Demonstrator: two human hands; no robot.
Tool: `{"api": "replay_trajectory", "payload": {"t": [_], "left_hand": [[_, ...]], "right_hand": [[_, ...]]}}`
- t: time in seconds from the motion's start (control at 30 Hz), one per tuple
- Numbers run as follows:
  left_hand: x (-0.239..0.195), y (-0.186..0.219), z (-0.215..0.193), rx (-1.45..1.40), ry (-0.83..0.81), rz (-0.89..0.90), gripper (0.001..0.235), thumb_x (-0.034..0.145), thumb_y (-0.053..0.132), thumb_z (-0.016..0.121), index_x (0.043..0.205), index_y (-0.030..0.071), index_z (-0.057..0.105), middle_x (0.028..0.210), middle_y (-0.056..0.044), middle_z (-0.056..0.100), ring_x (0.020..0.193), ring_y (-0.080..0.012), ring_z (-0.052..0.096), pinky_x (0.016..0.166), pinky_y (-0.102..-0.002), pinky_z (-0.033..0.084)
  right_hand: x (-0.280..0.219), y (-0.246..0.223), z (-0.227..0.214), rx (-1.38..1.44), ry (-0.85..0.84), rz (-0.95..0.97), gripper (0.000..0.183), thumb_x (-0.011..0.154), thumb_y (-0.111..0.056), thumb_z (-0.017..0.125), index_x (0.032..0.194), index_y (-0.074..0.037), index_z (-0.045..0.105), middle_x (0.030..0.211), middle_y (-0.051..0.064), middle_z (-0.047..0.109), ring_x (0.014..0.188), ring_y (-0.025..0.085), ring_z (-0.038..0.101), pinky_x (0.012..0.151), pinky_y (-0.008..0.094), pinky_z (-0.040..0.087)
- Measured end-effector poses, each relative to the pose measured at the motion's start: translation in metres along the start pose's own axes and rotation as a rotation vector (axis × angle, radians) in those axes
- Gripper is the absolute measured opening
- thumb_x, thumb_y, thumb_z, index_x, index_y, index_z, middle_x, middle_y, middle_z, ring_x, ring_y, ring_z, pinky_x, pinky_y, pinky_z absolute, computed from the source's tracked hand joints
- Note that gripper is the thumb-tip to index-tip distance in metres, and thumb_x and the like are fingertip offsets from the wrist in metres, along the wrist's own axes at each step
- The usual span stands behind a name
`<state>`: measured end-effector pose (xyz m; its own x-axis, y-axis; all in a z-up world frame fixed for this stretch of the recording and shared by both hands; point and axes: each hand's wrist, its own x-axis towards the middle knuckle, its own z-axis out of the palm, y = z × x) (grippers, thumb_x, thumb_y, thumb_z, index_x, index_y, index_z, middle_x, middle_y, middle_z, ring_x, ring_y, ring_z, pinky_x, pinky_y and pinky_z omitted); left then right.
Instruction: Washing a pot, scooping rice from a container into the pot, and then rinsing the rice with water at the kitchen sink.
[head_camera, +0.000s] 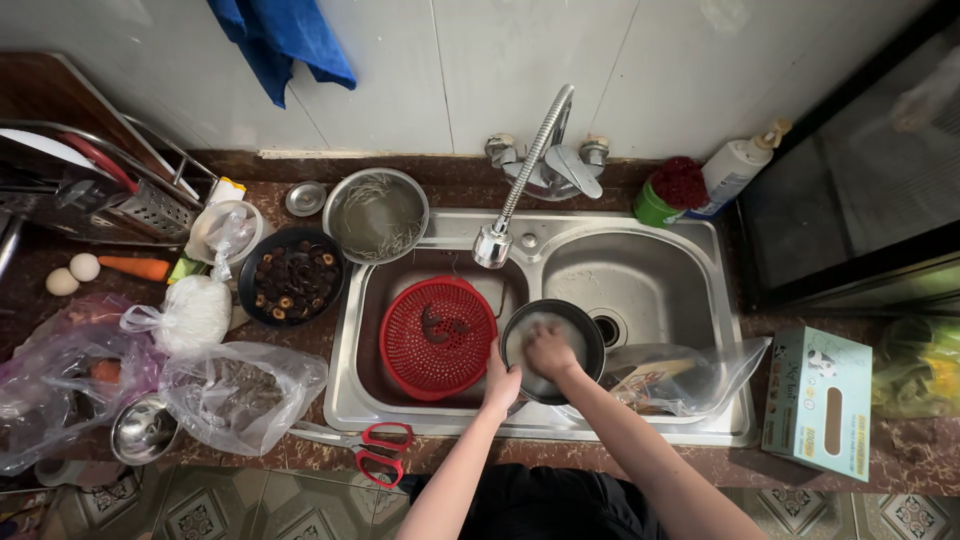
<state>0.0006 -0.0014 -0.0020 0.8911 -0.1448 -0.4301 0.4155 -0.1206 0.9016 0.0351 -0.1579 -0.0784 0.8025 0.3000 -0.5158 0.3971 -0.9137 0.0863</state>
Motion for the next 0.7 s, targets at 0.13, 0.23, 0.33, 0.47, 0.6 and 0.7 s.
{"api": "replay_trajectory", "payload": {"t": [0.13,0.23,0.33,0.47,0.6,0.7], "left_hand": [[0.0,0.0,0.0,-0.013,-0.005,-0.018,0.074,0.082,-0.009,0.047,0.152,0.014,0.036,0.144,-0.016,0.052,0.133,-0.0279,0.055,0.112,-0.038,0.043],[0.006,-0.009,-0.001,0.008,-0.005,0.029,0.074,0.082,-0.008,0.048,0.152,0.012,0.036,0.143,-0.017,0.053,0.133,-0.0293,0.055,0.112,-0.039,0.042],[0.006,-0.006,0.003,0.009,-0.007,0.051,0.073,0.081,-0.008,0.048,0.151,0.012,0.037,0.143,-0.016,0.053,0.133,-0.0306,0.054,0.112,-0.04,0.042],[0.005,-0.001,0.003,0.073,-0.002,0.014,0.073,0.082,-0.007,0.049,0.152,0.014,0.037,0.141,-0.018,0.052,0.132,-0.0327,0.053,0.112,-0.041,0.042],[0.008,-0.007,0.001,0.063,-0.026,0.045,0.074,0.081,-0.007,0.048,0.151,0.012,0.037,0.143,-0.018,0.053,0.134,-0.0314,0.053,0.113,-0.041,0.04],[0.006,-0.002,0.0,0.044,-0.036,0.05,0.072,0.081,-0.007,0.048,0.151,0.011,0.037,0.145,-0.017,0.052,0.136,-0.0298,0.053,0.114,-0.04,0.041]], "right_hand": [[0.013,-0.002,0.038,-0.111,0.84,0.191,0.052,0.071,-0.037,0.054,0.121,-0.022,0.059,0.113,0.006,0.076,0.097,0.031,0.077,0.073,0.051,0.059],[0.024,-0.006,0.064,-0.191,0.683,0.297,0.058,0.081,-0.03,0.054,0.134,-0.006,0.051,0.118,0.012,0.073,0.1,0.032,0.076,0.082,0.042,0.058],[0.008,-0.005,0.041,0.32,0.176,0.25,0.03,0.106,-0.015,0.045,0.133,-0.007,0.057,0.119,0.014,0.073,0.1,0.029,0.075,0.085,0.042,0.062],[-0.001,-0.005,0.018,0.133,0.073,0.215,0.026,0.107,-0.026,0.048,0.116,-0.019,0.072,0.114,0.008,0.078,0.103,0.026,0.073,0.106,0.048,0.051],[-0.02,-0.01,-0.018,-0.002,1.05,0.284,0.036,0.065,-0.046,0.062,0.093,-0.024,0.064,0.091,0.008,0.08,0.086,0.034,0.076,0.084,0.067,0.043],[0.011,0.001,0.054,0.084,0.643,0.452,0.052,0.069,-0.042,0.061,0.114,-0.016,0.064,0.102,0.012,0.073,0.087,0.031,0.069,0.074,0.042,0.049]]}}
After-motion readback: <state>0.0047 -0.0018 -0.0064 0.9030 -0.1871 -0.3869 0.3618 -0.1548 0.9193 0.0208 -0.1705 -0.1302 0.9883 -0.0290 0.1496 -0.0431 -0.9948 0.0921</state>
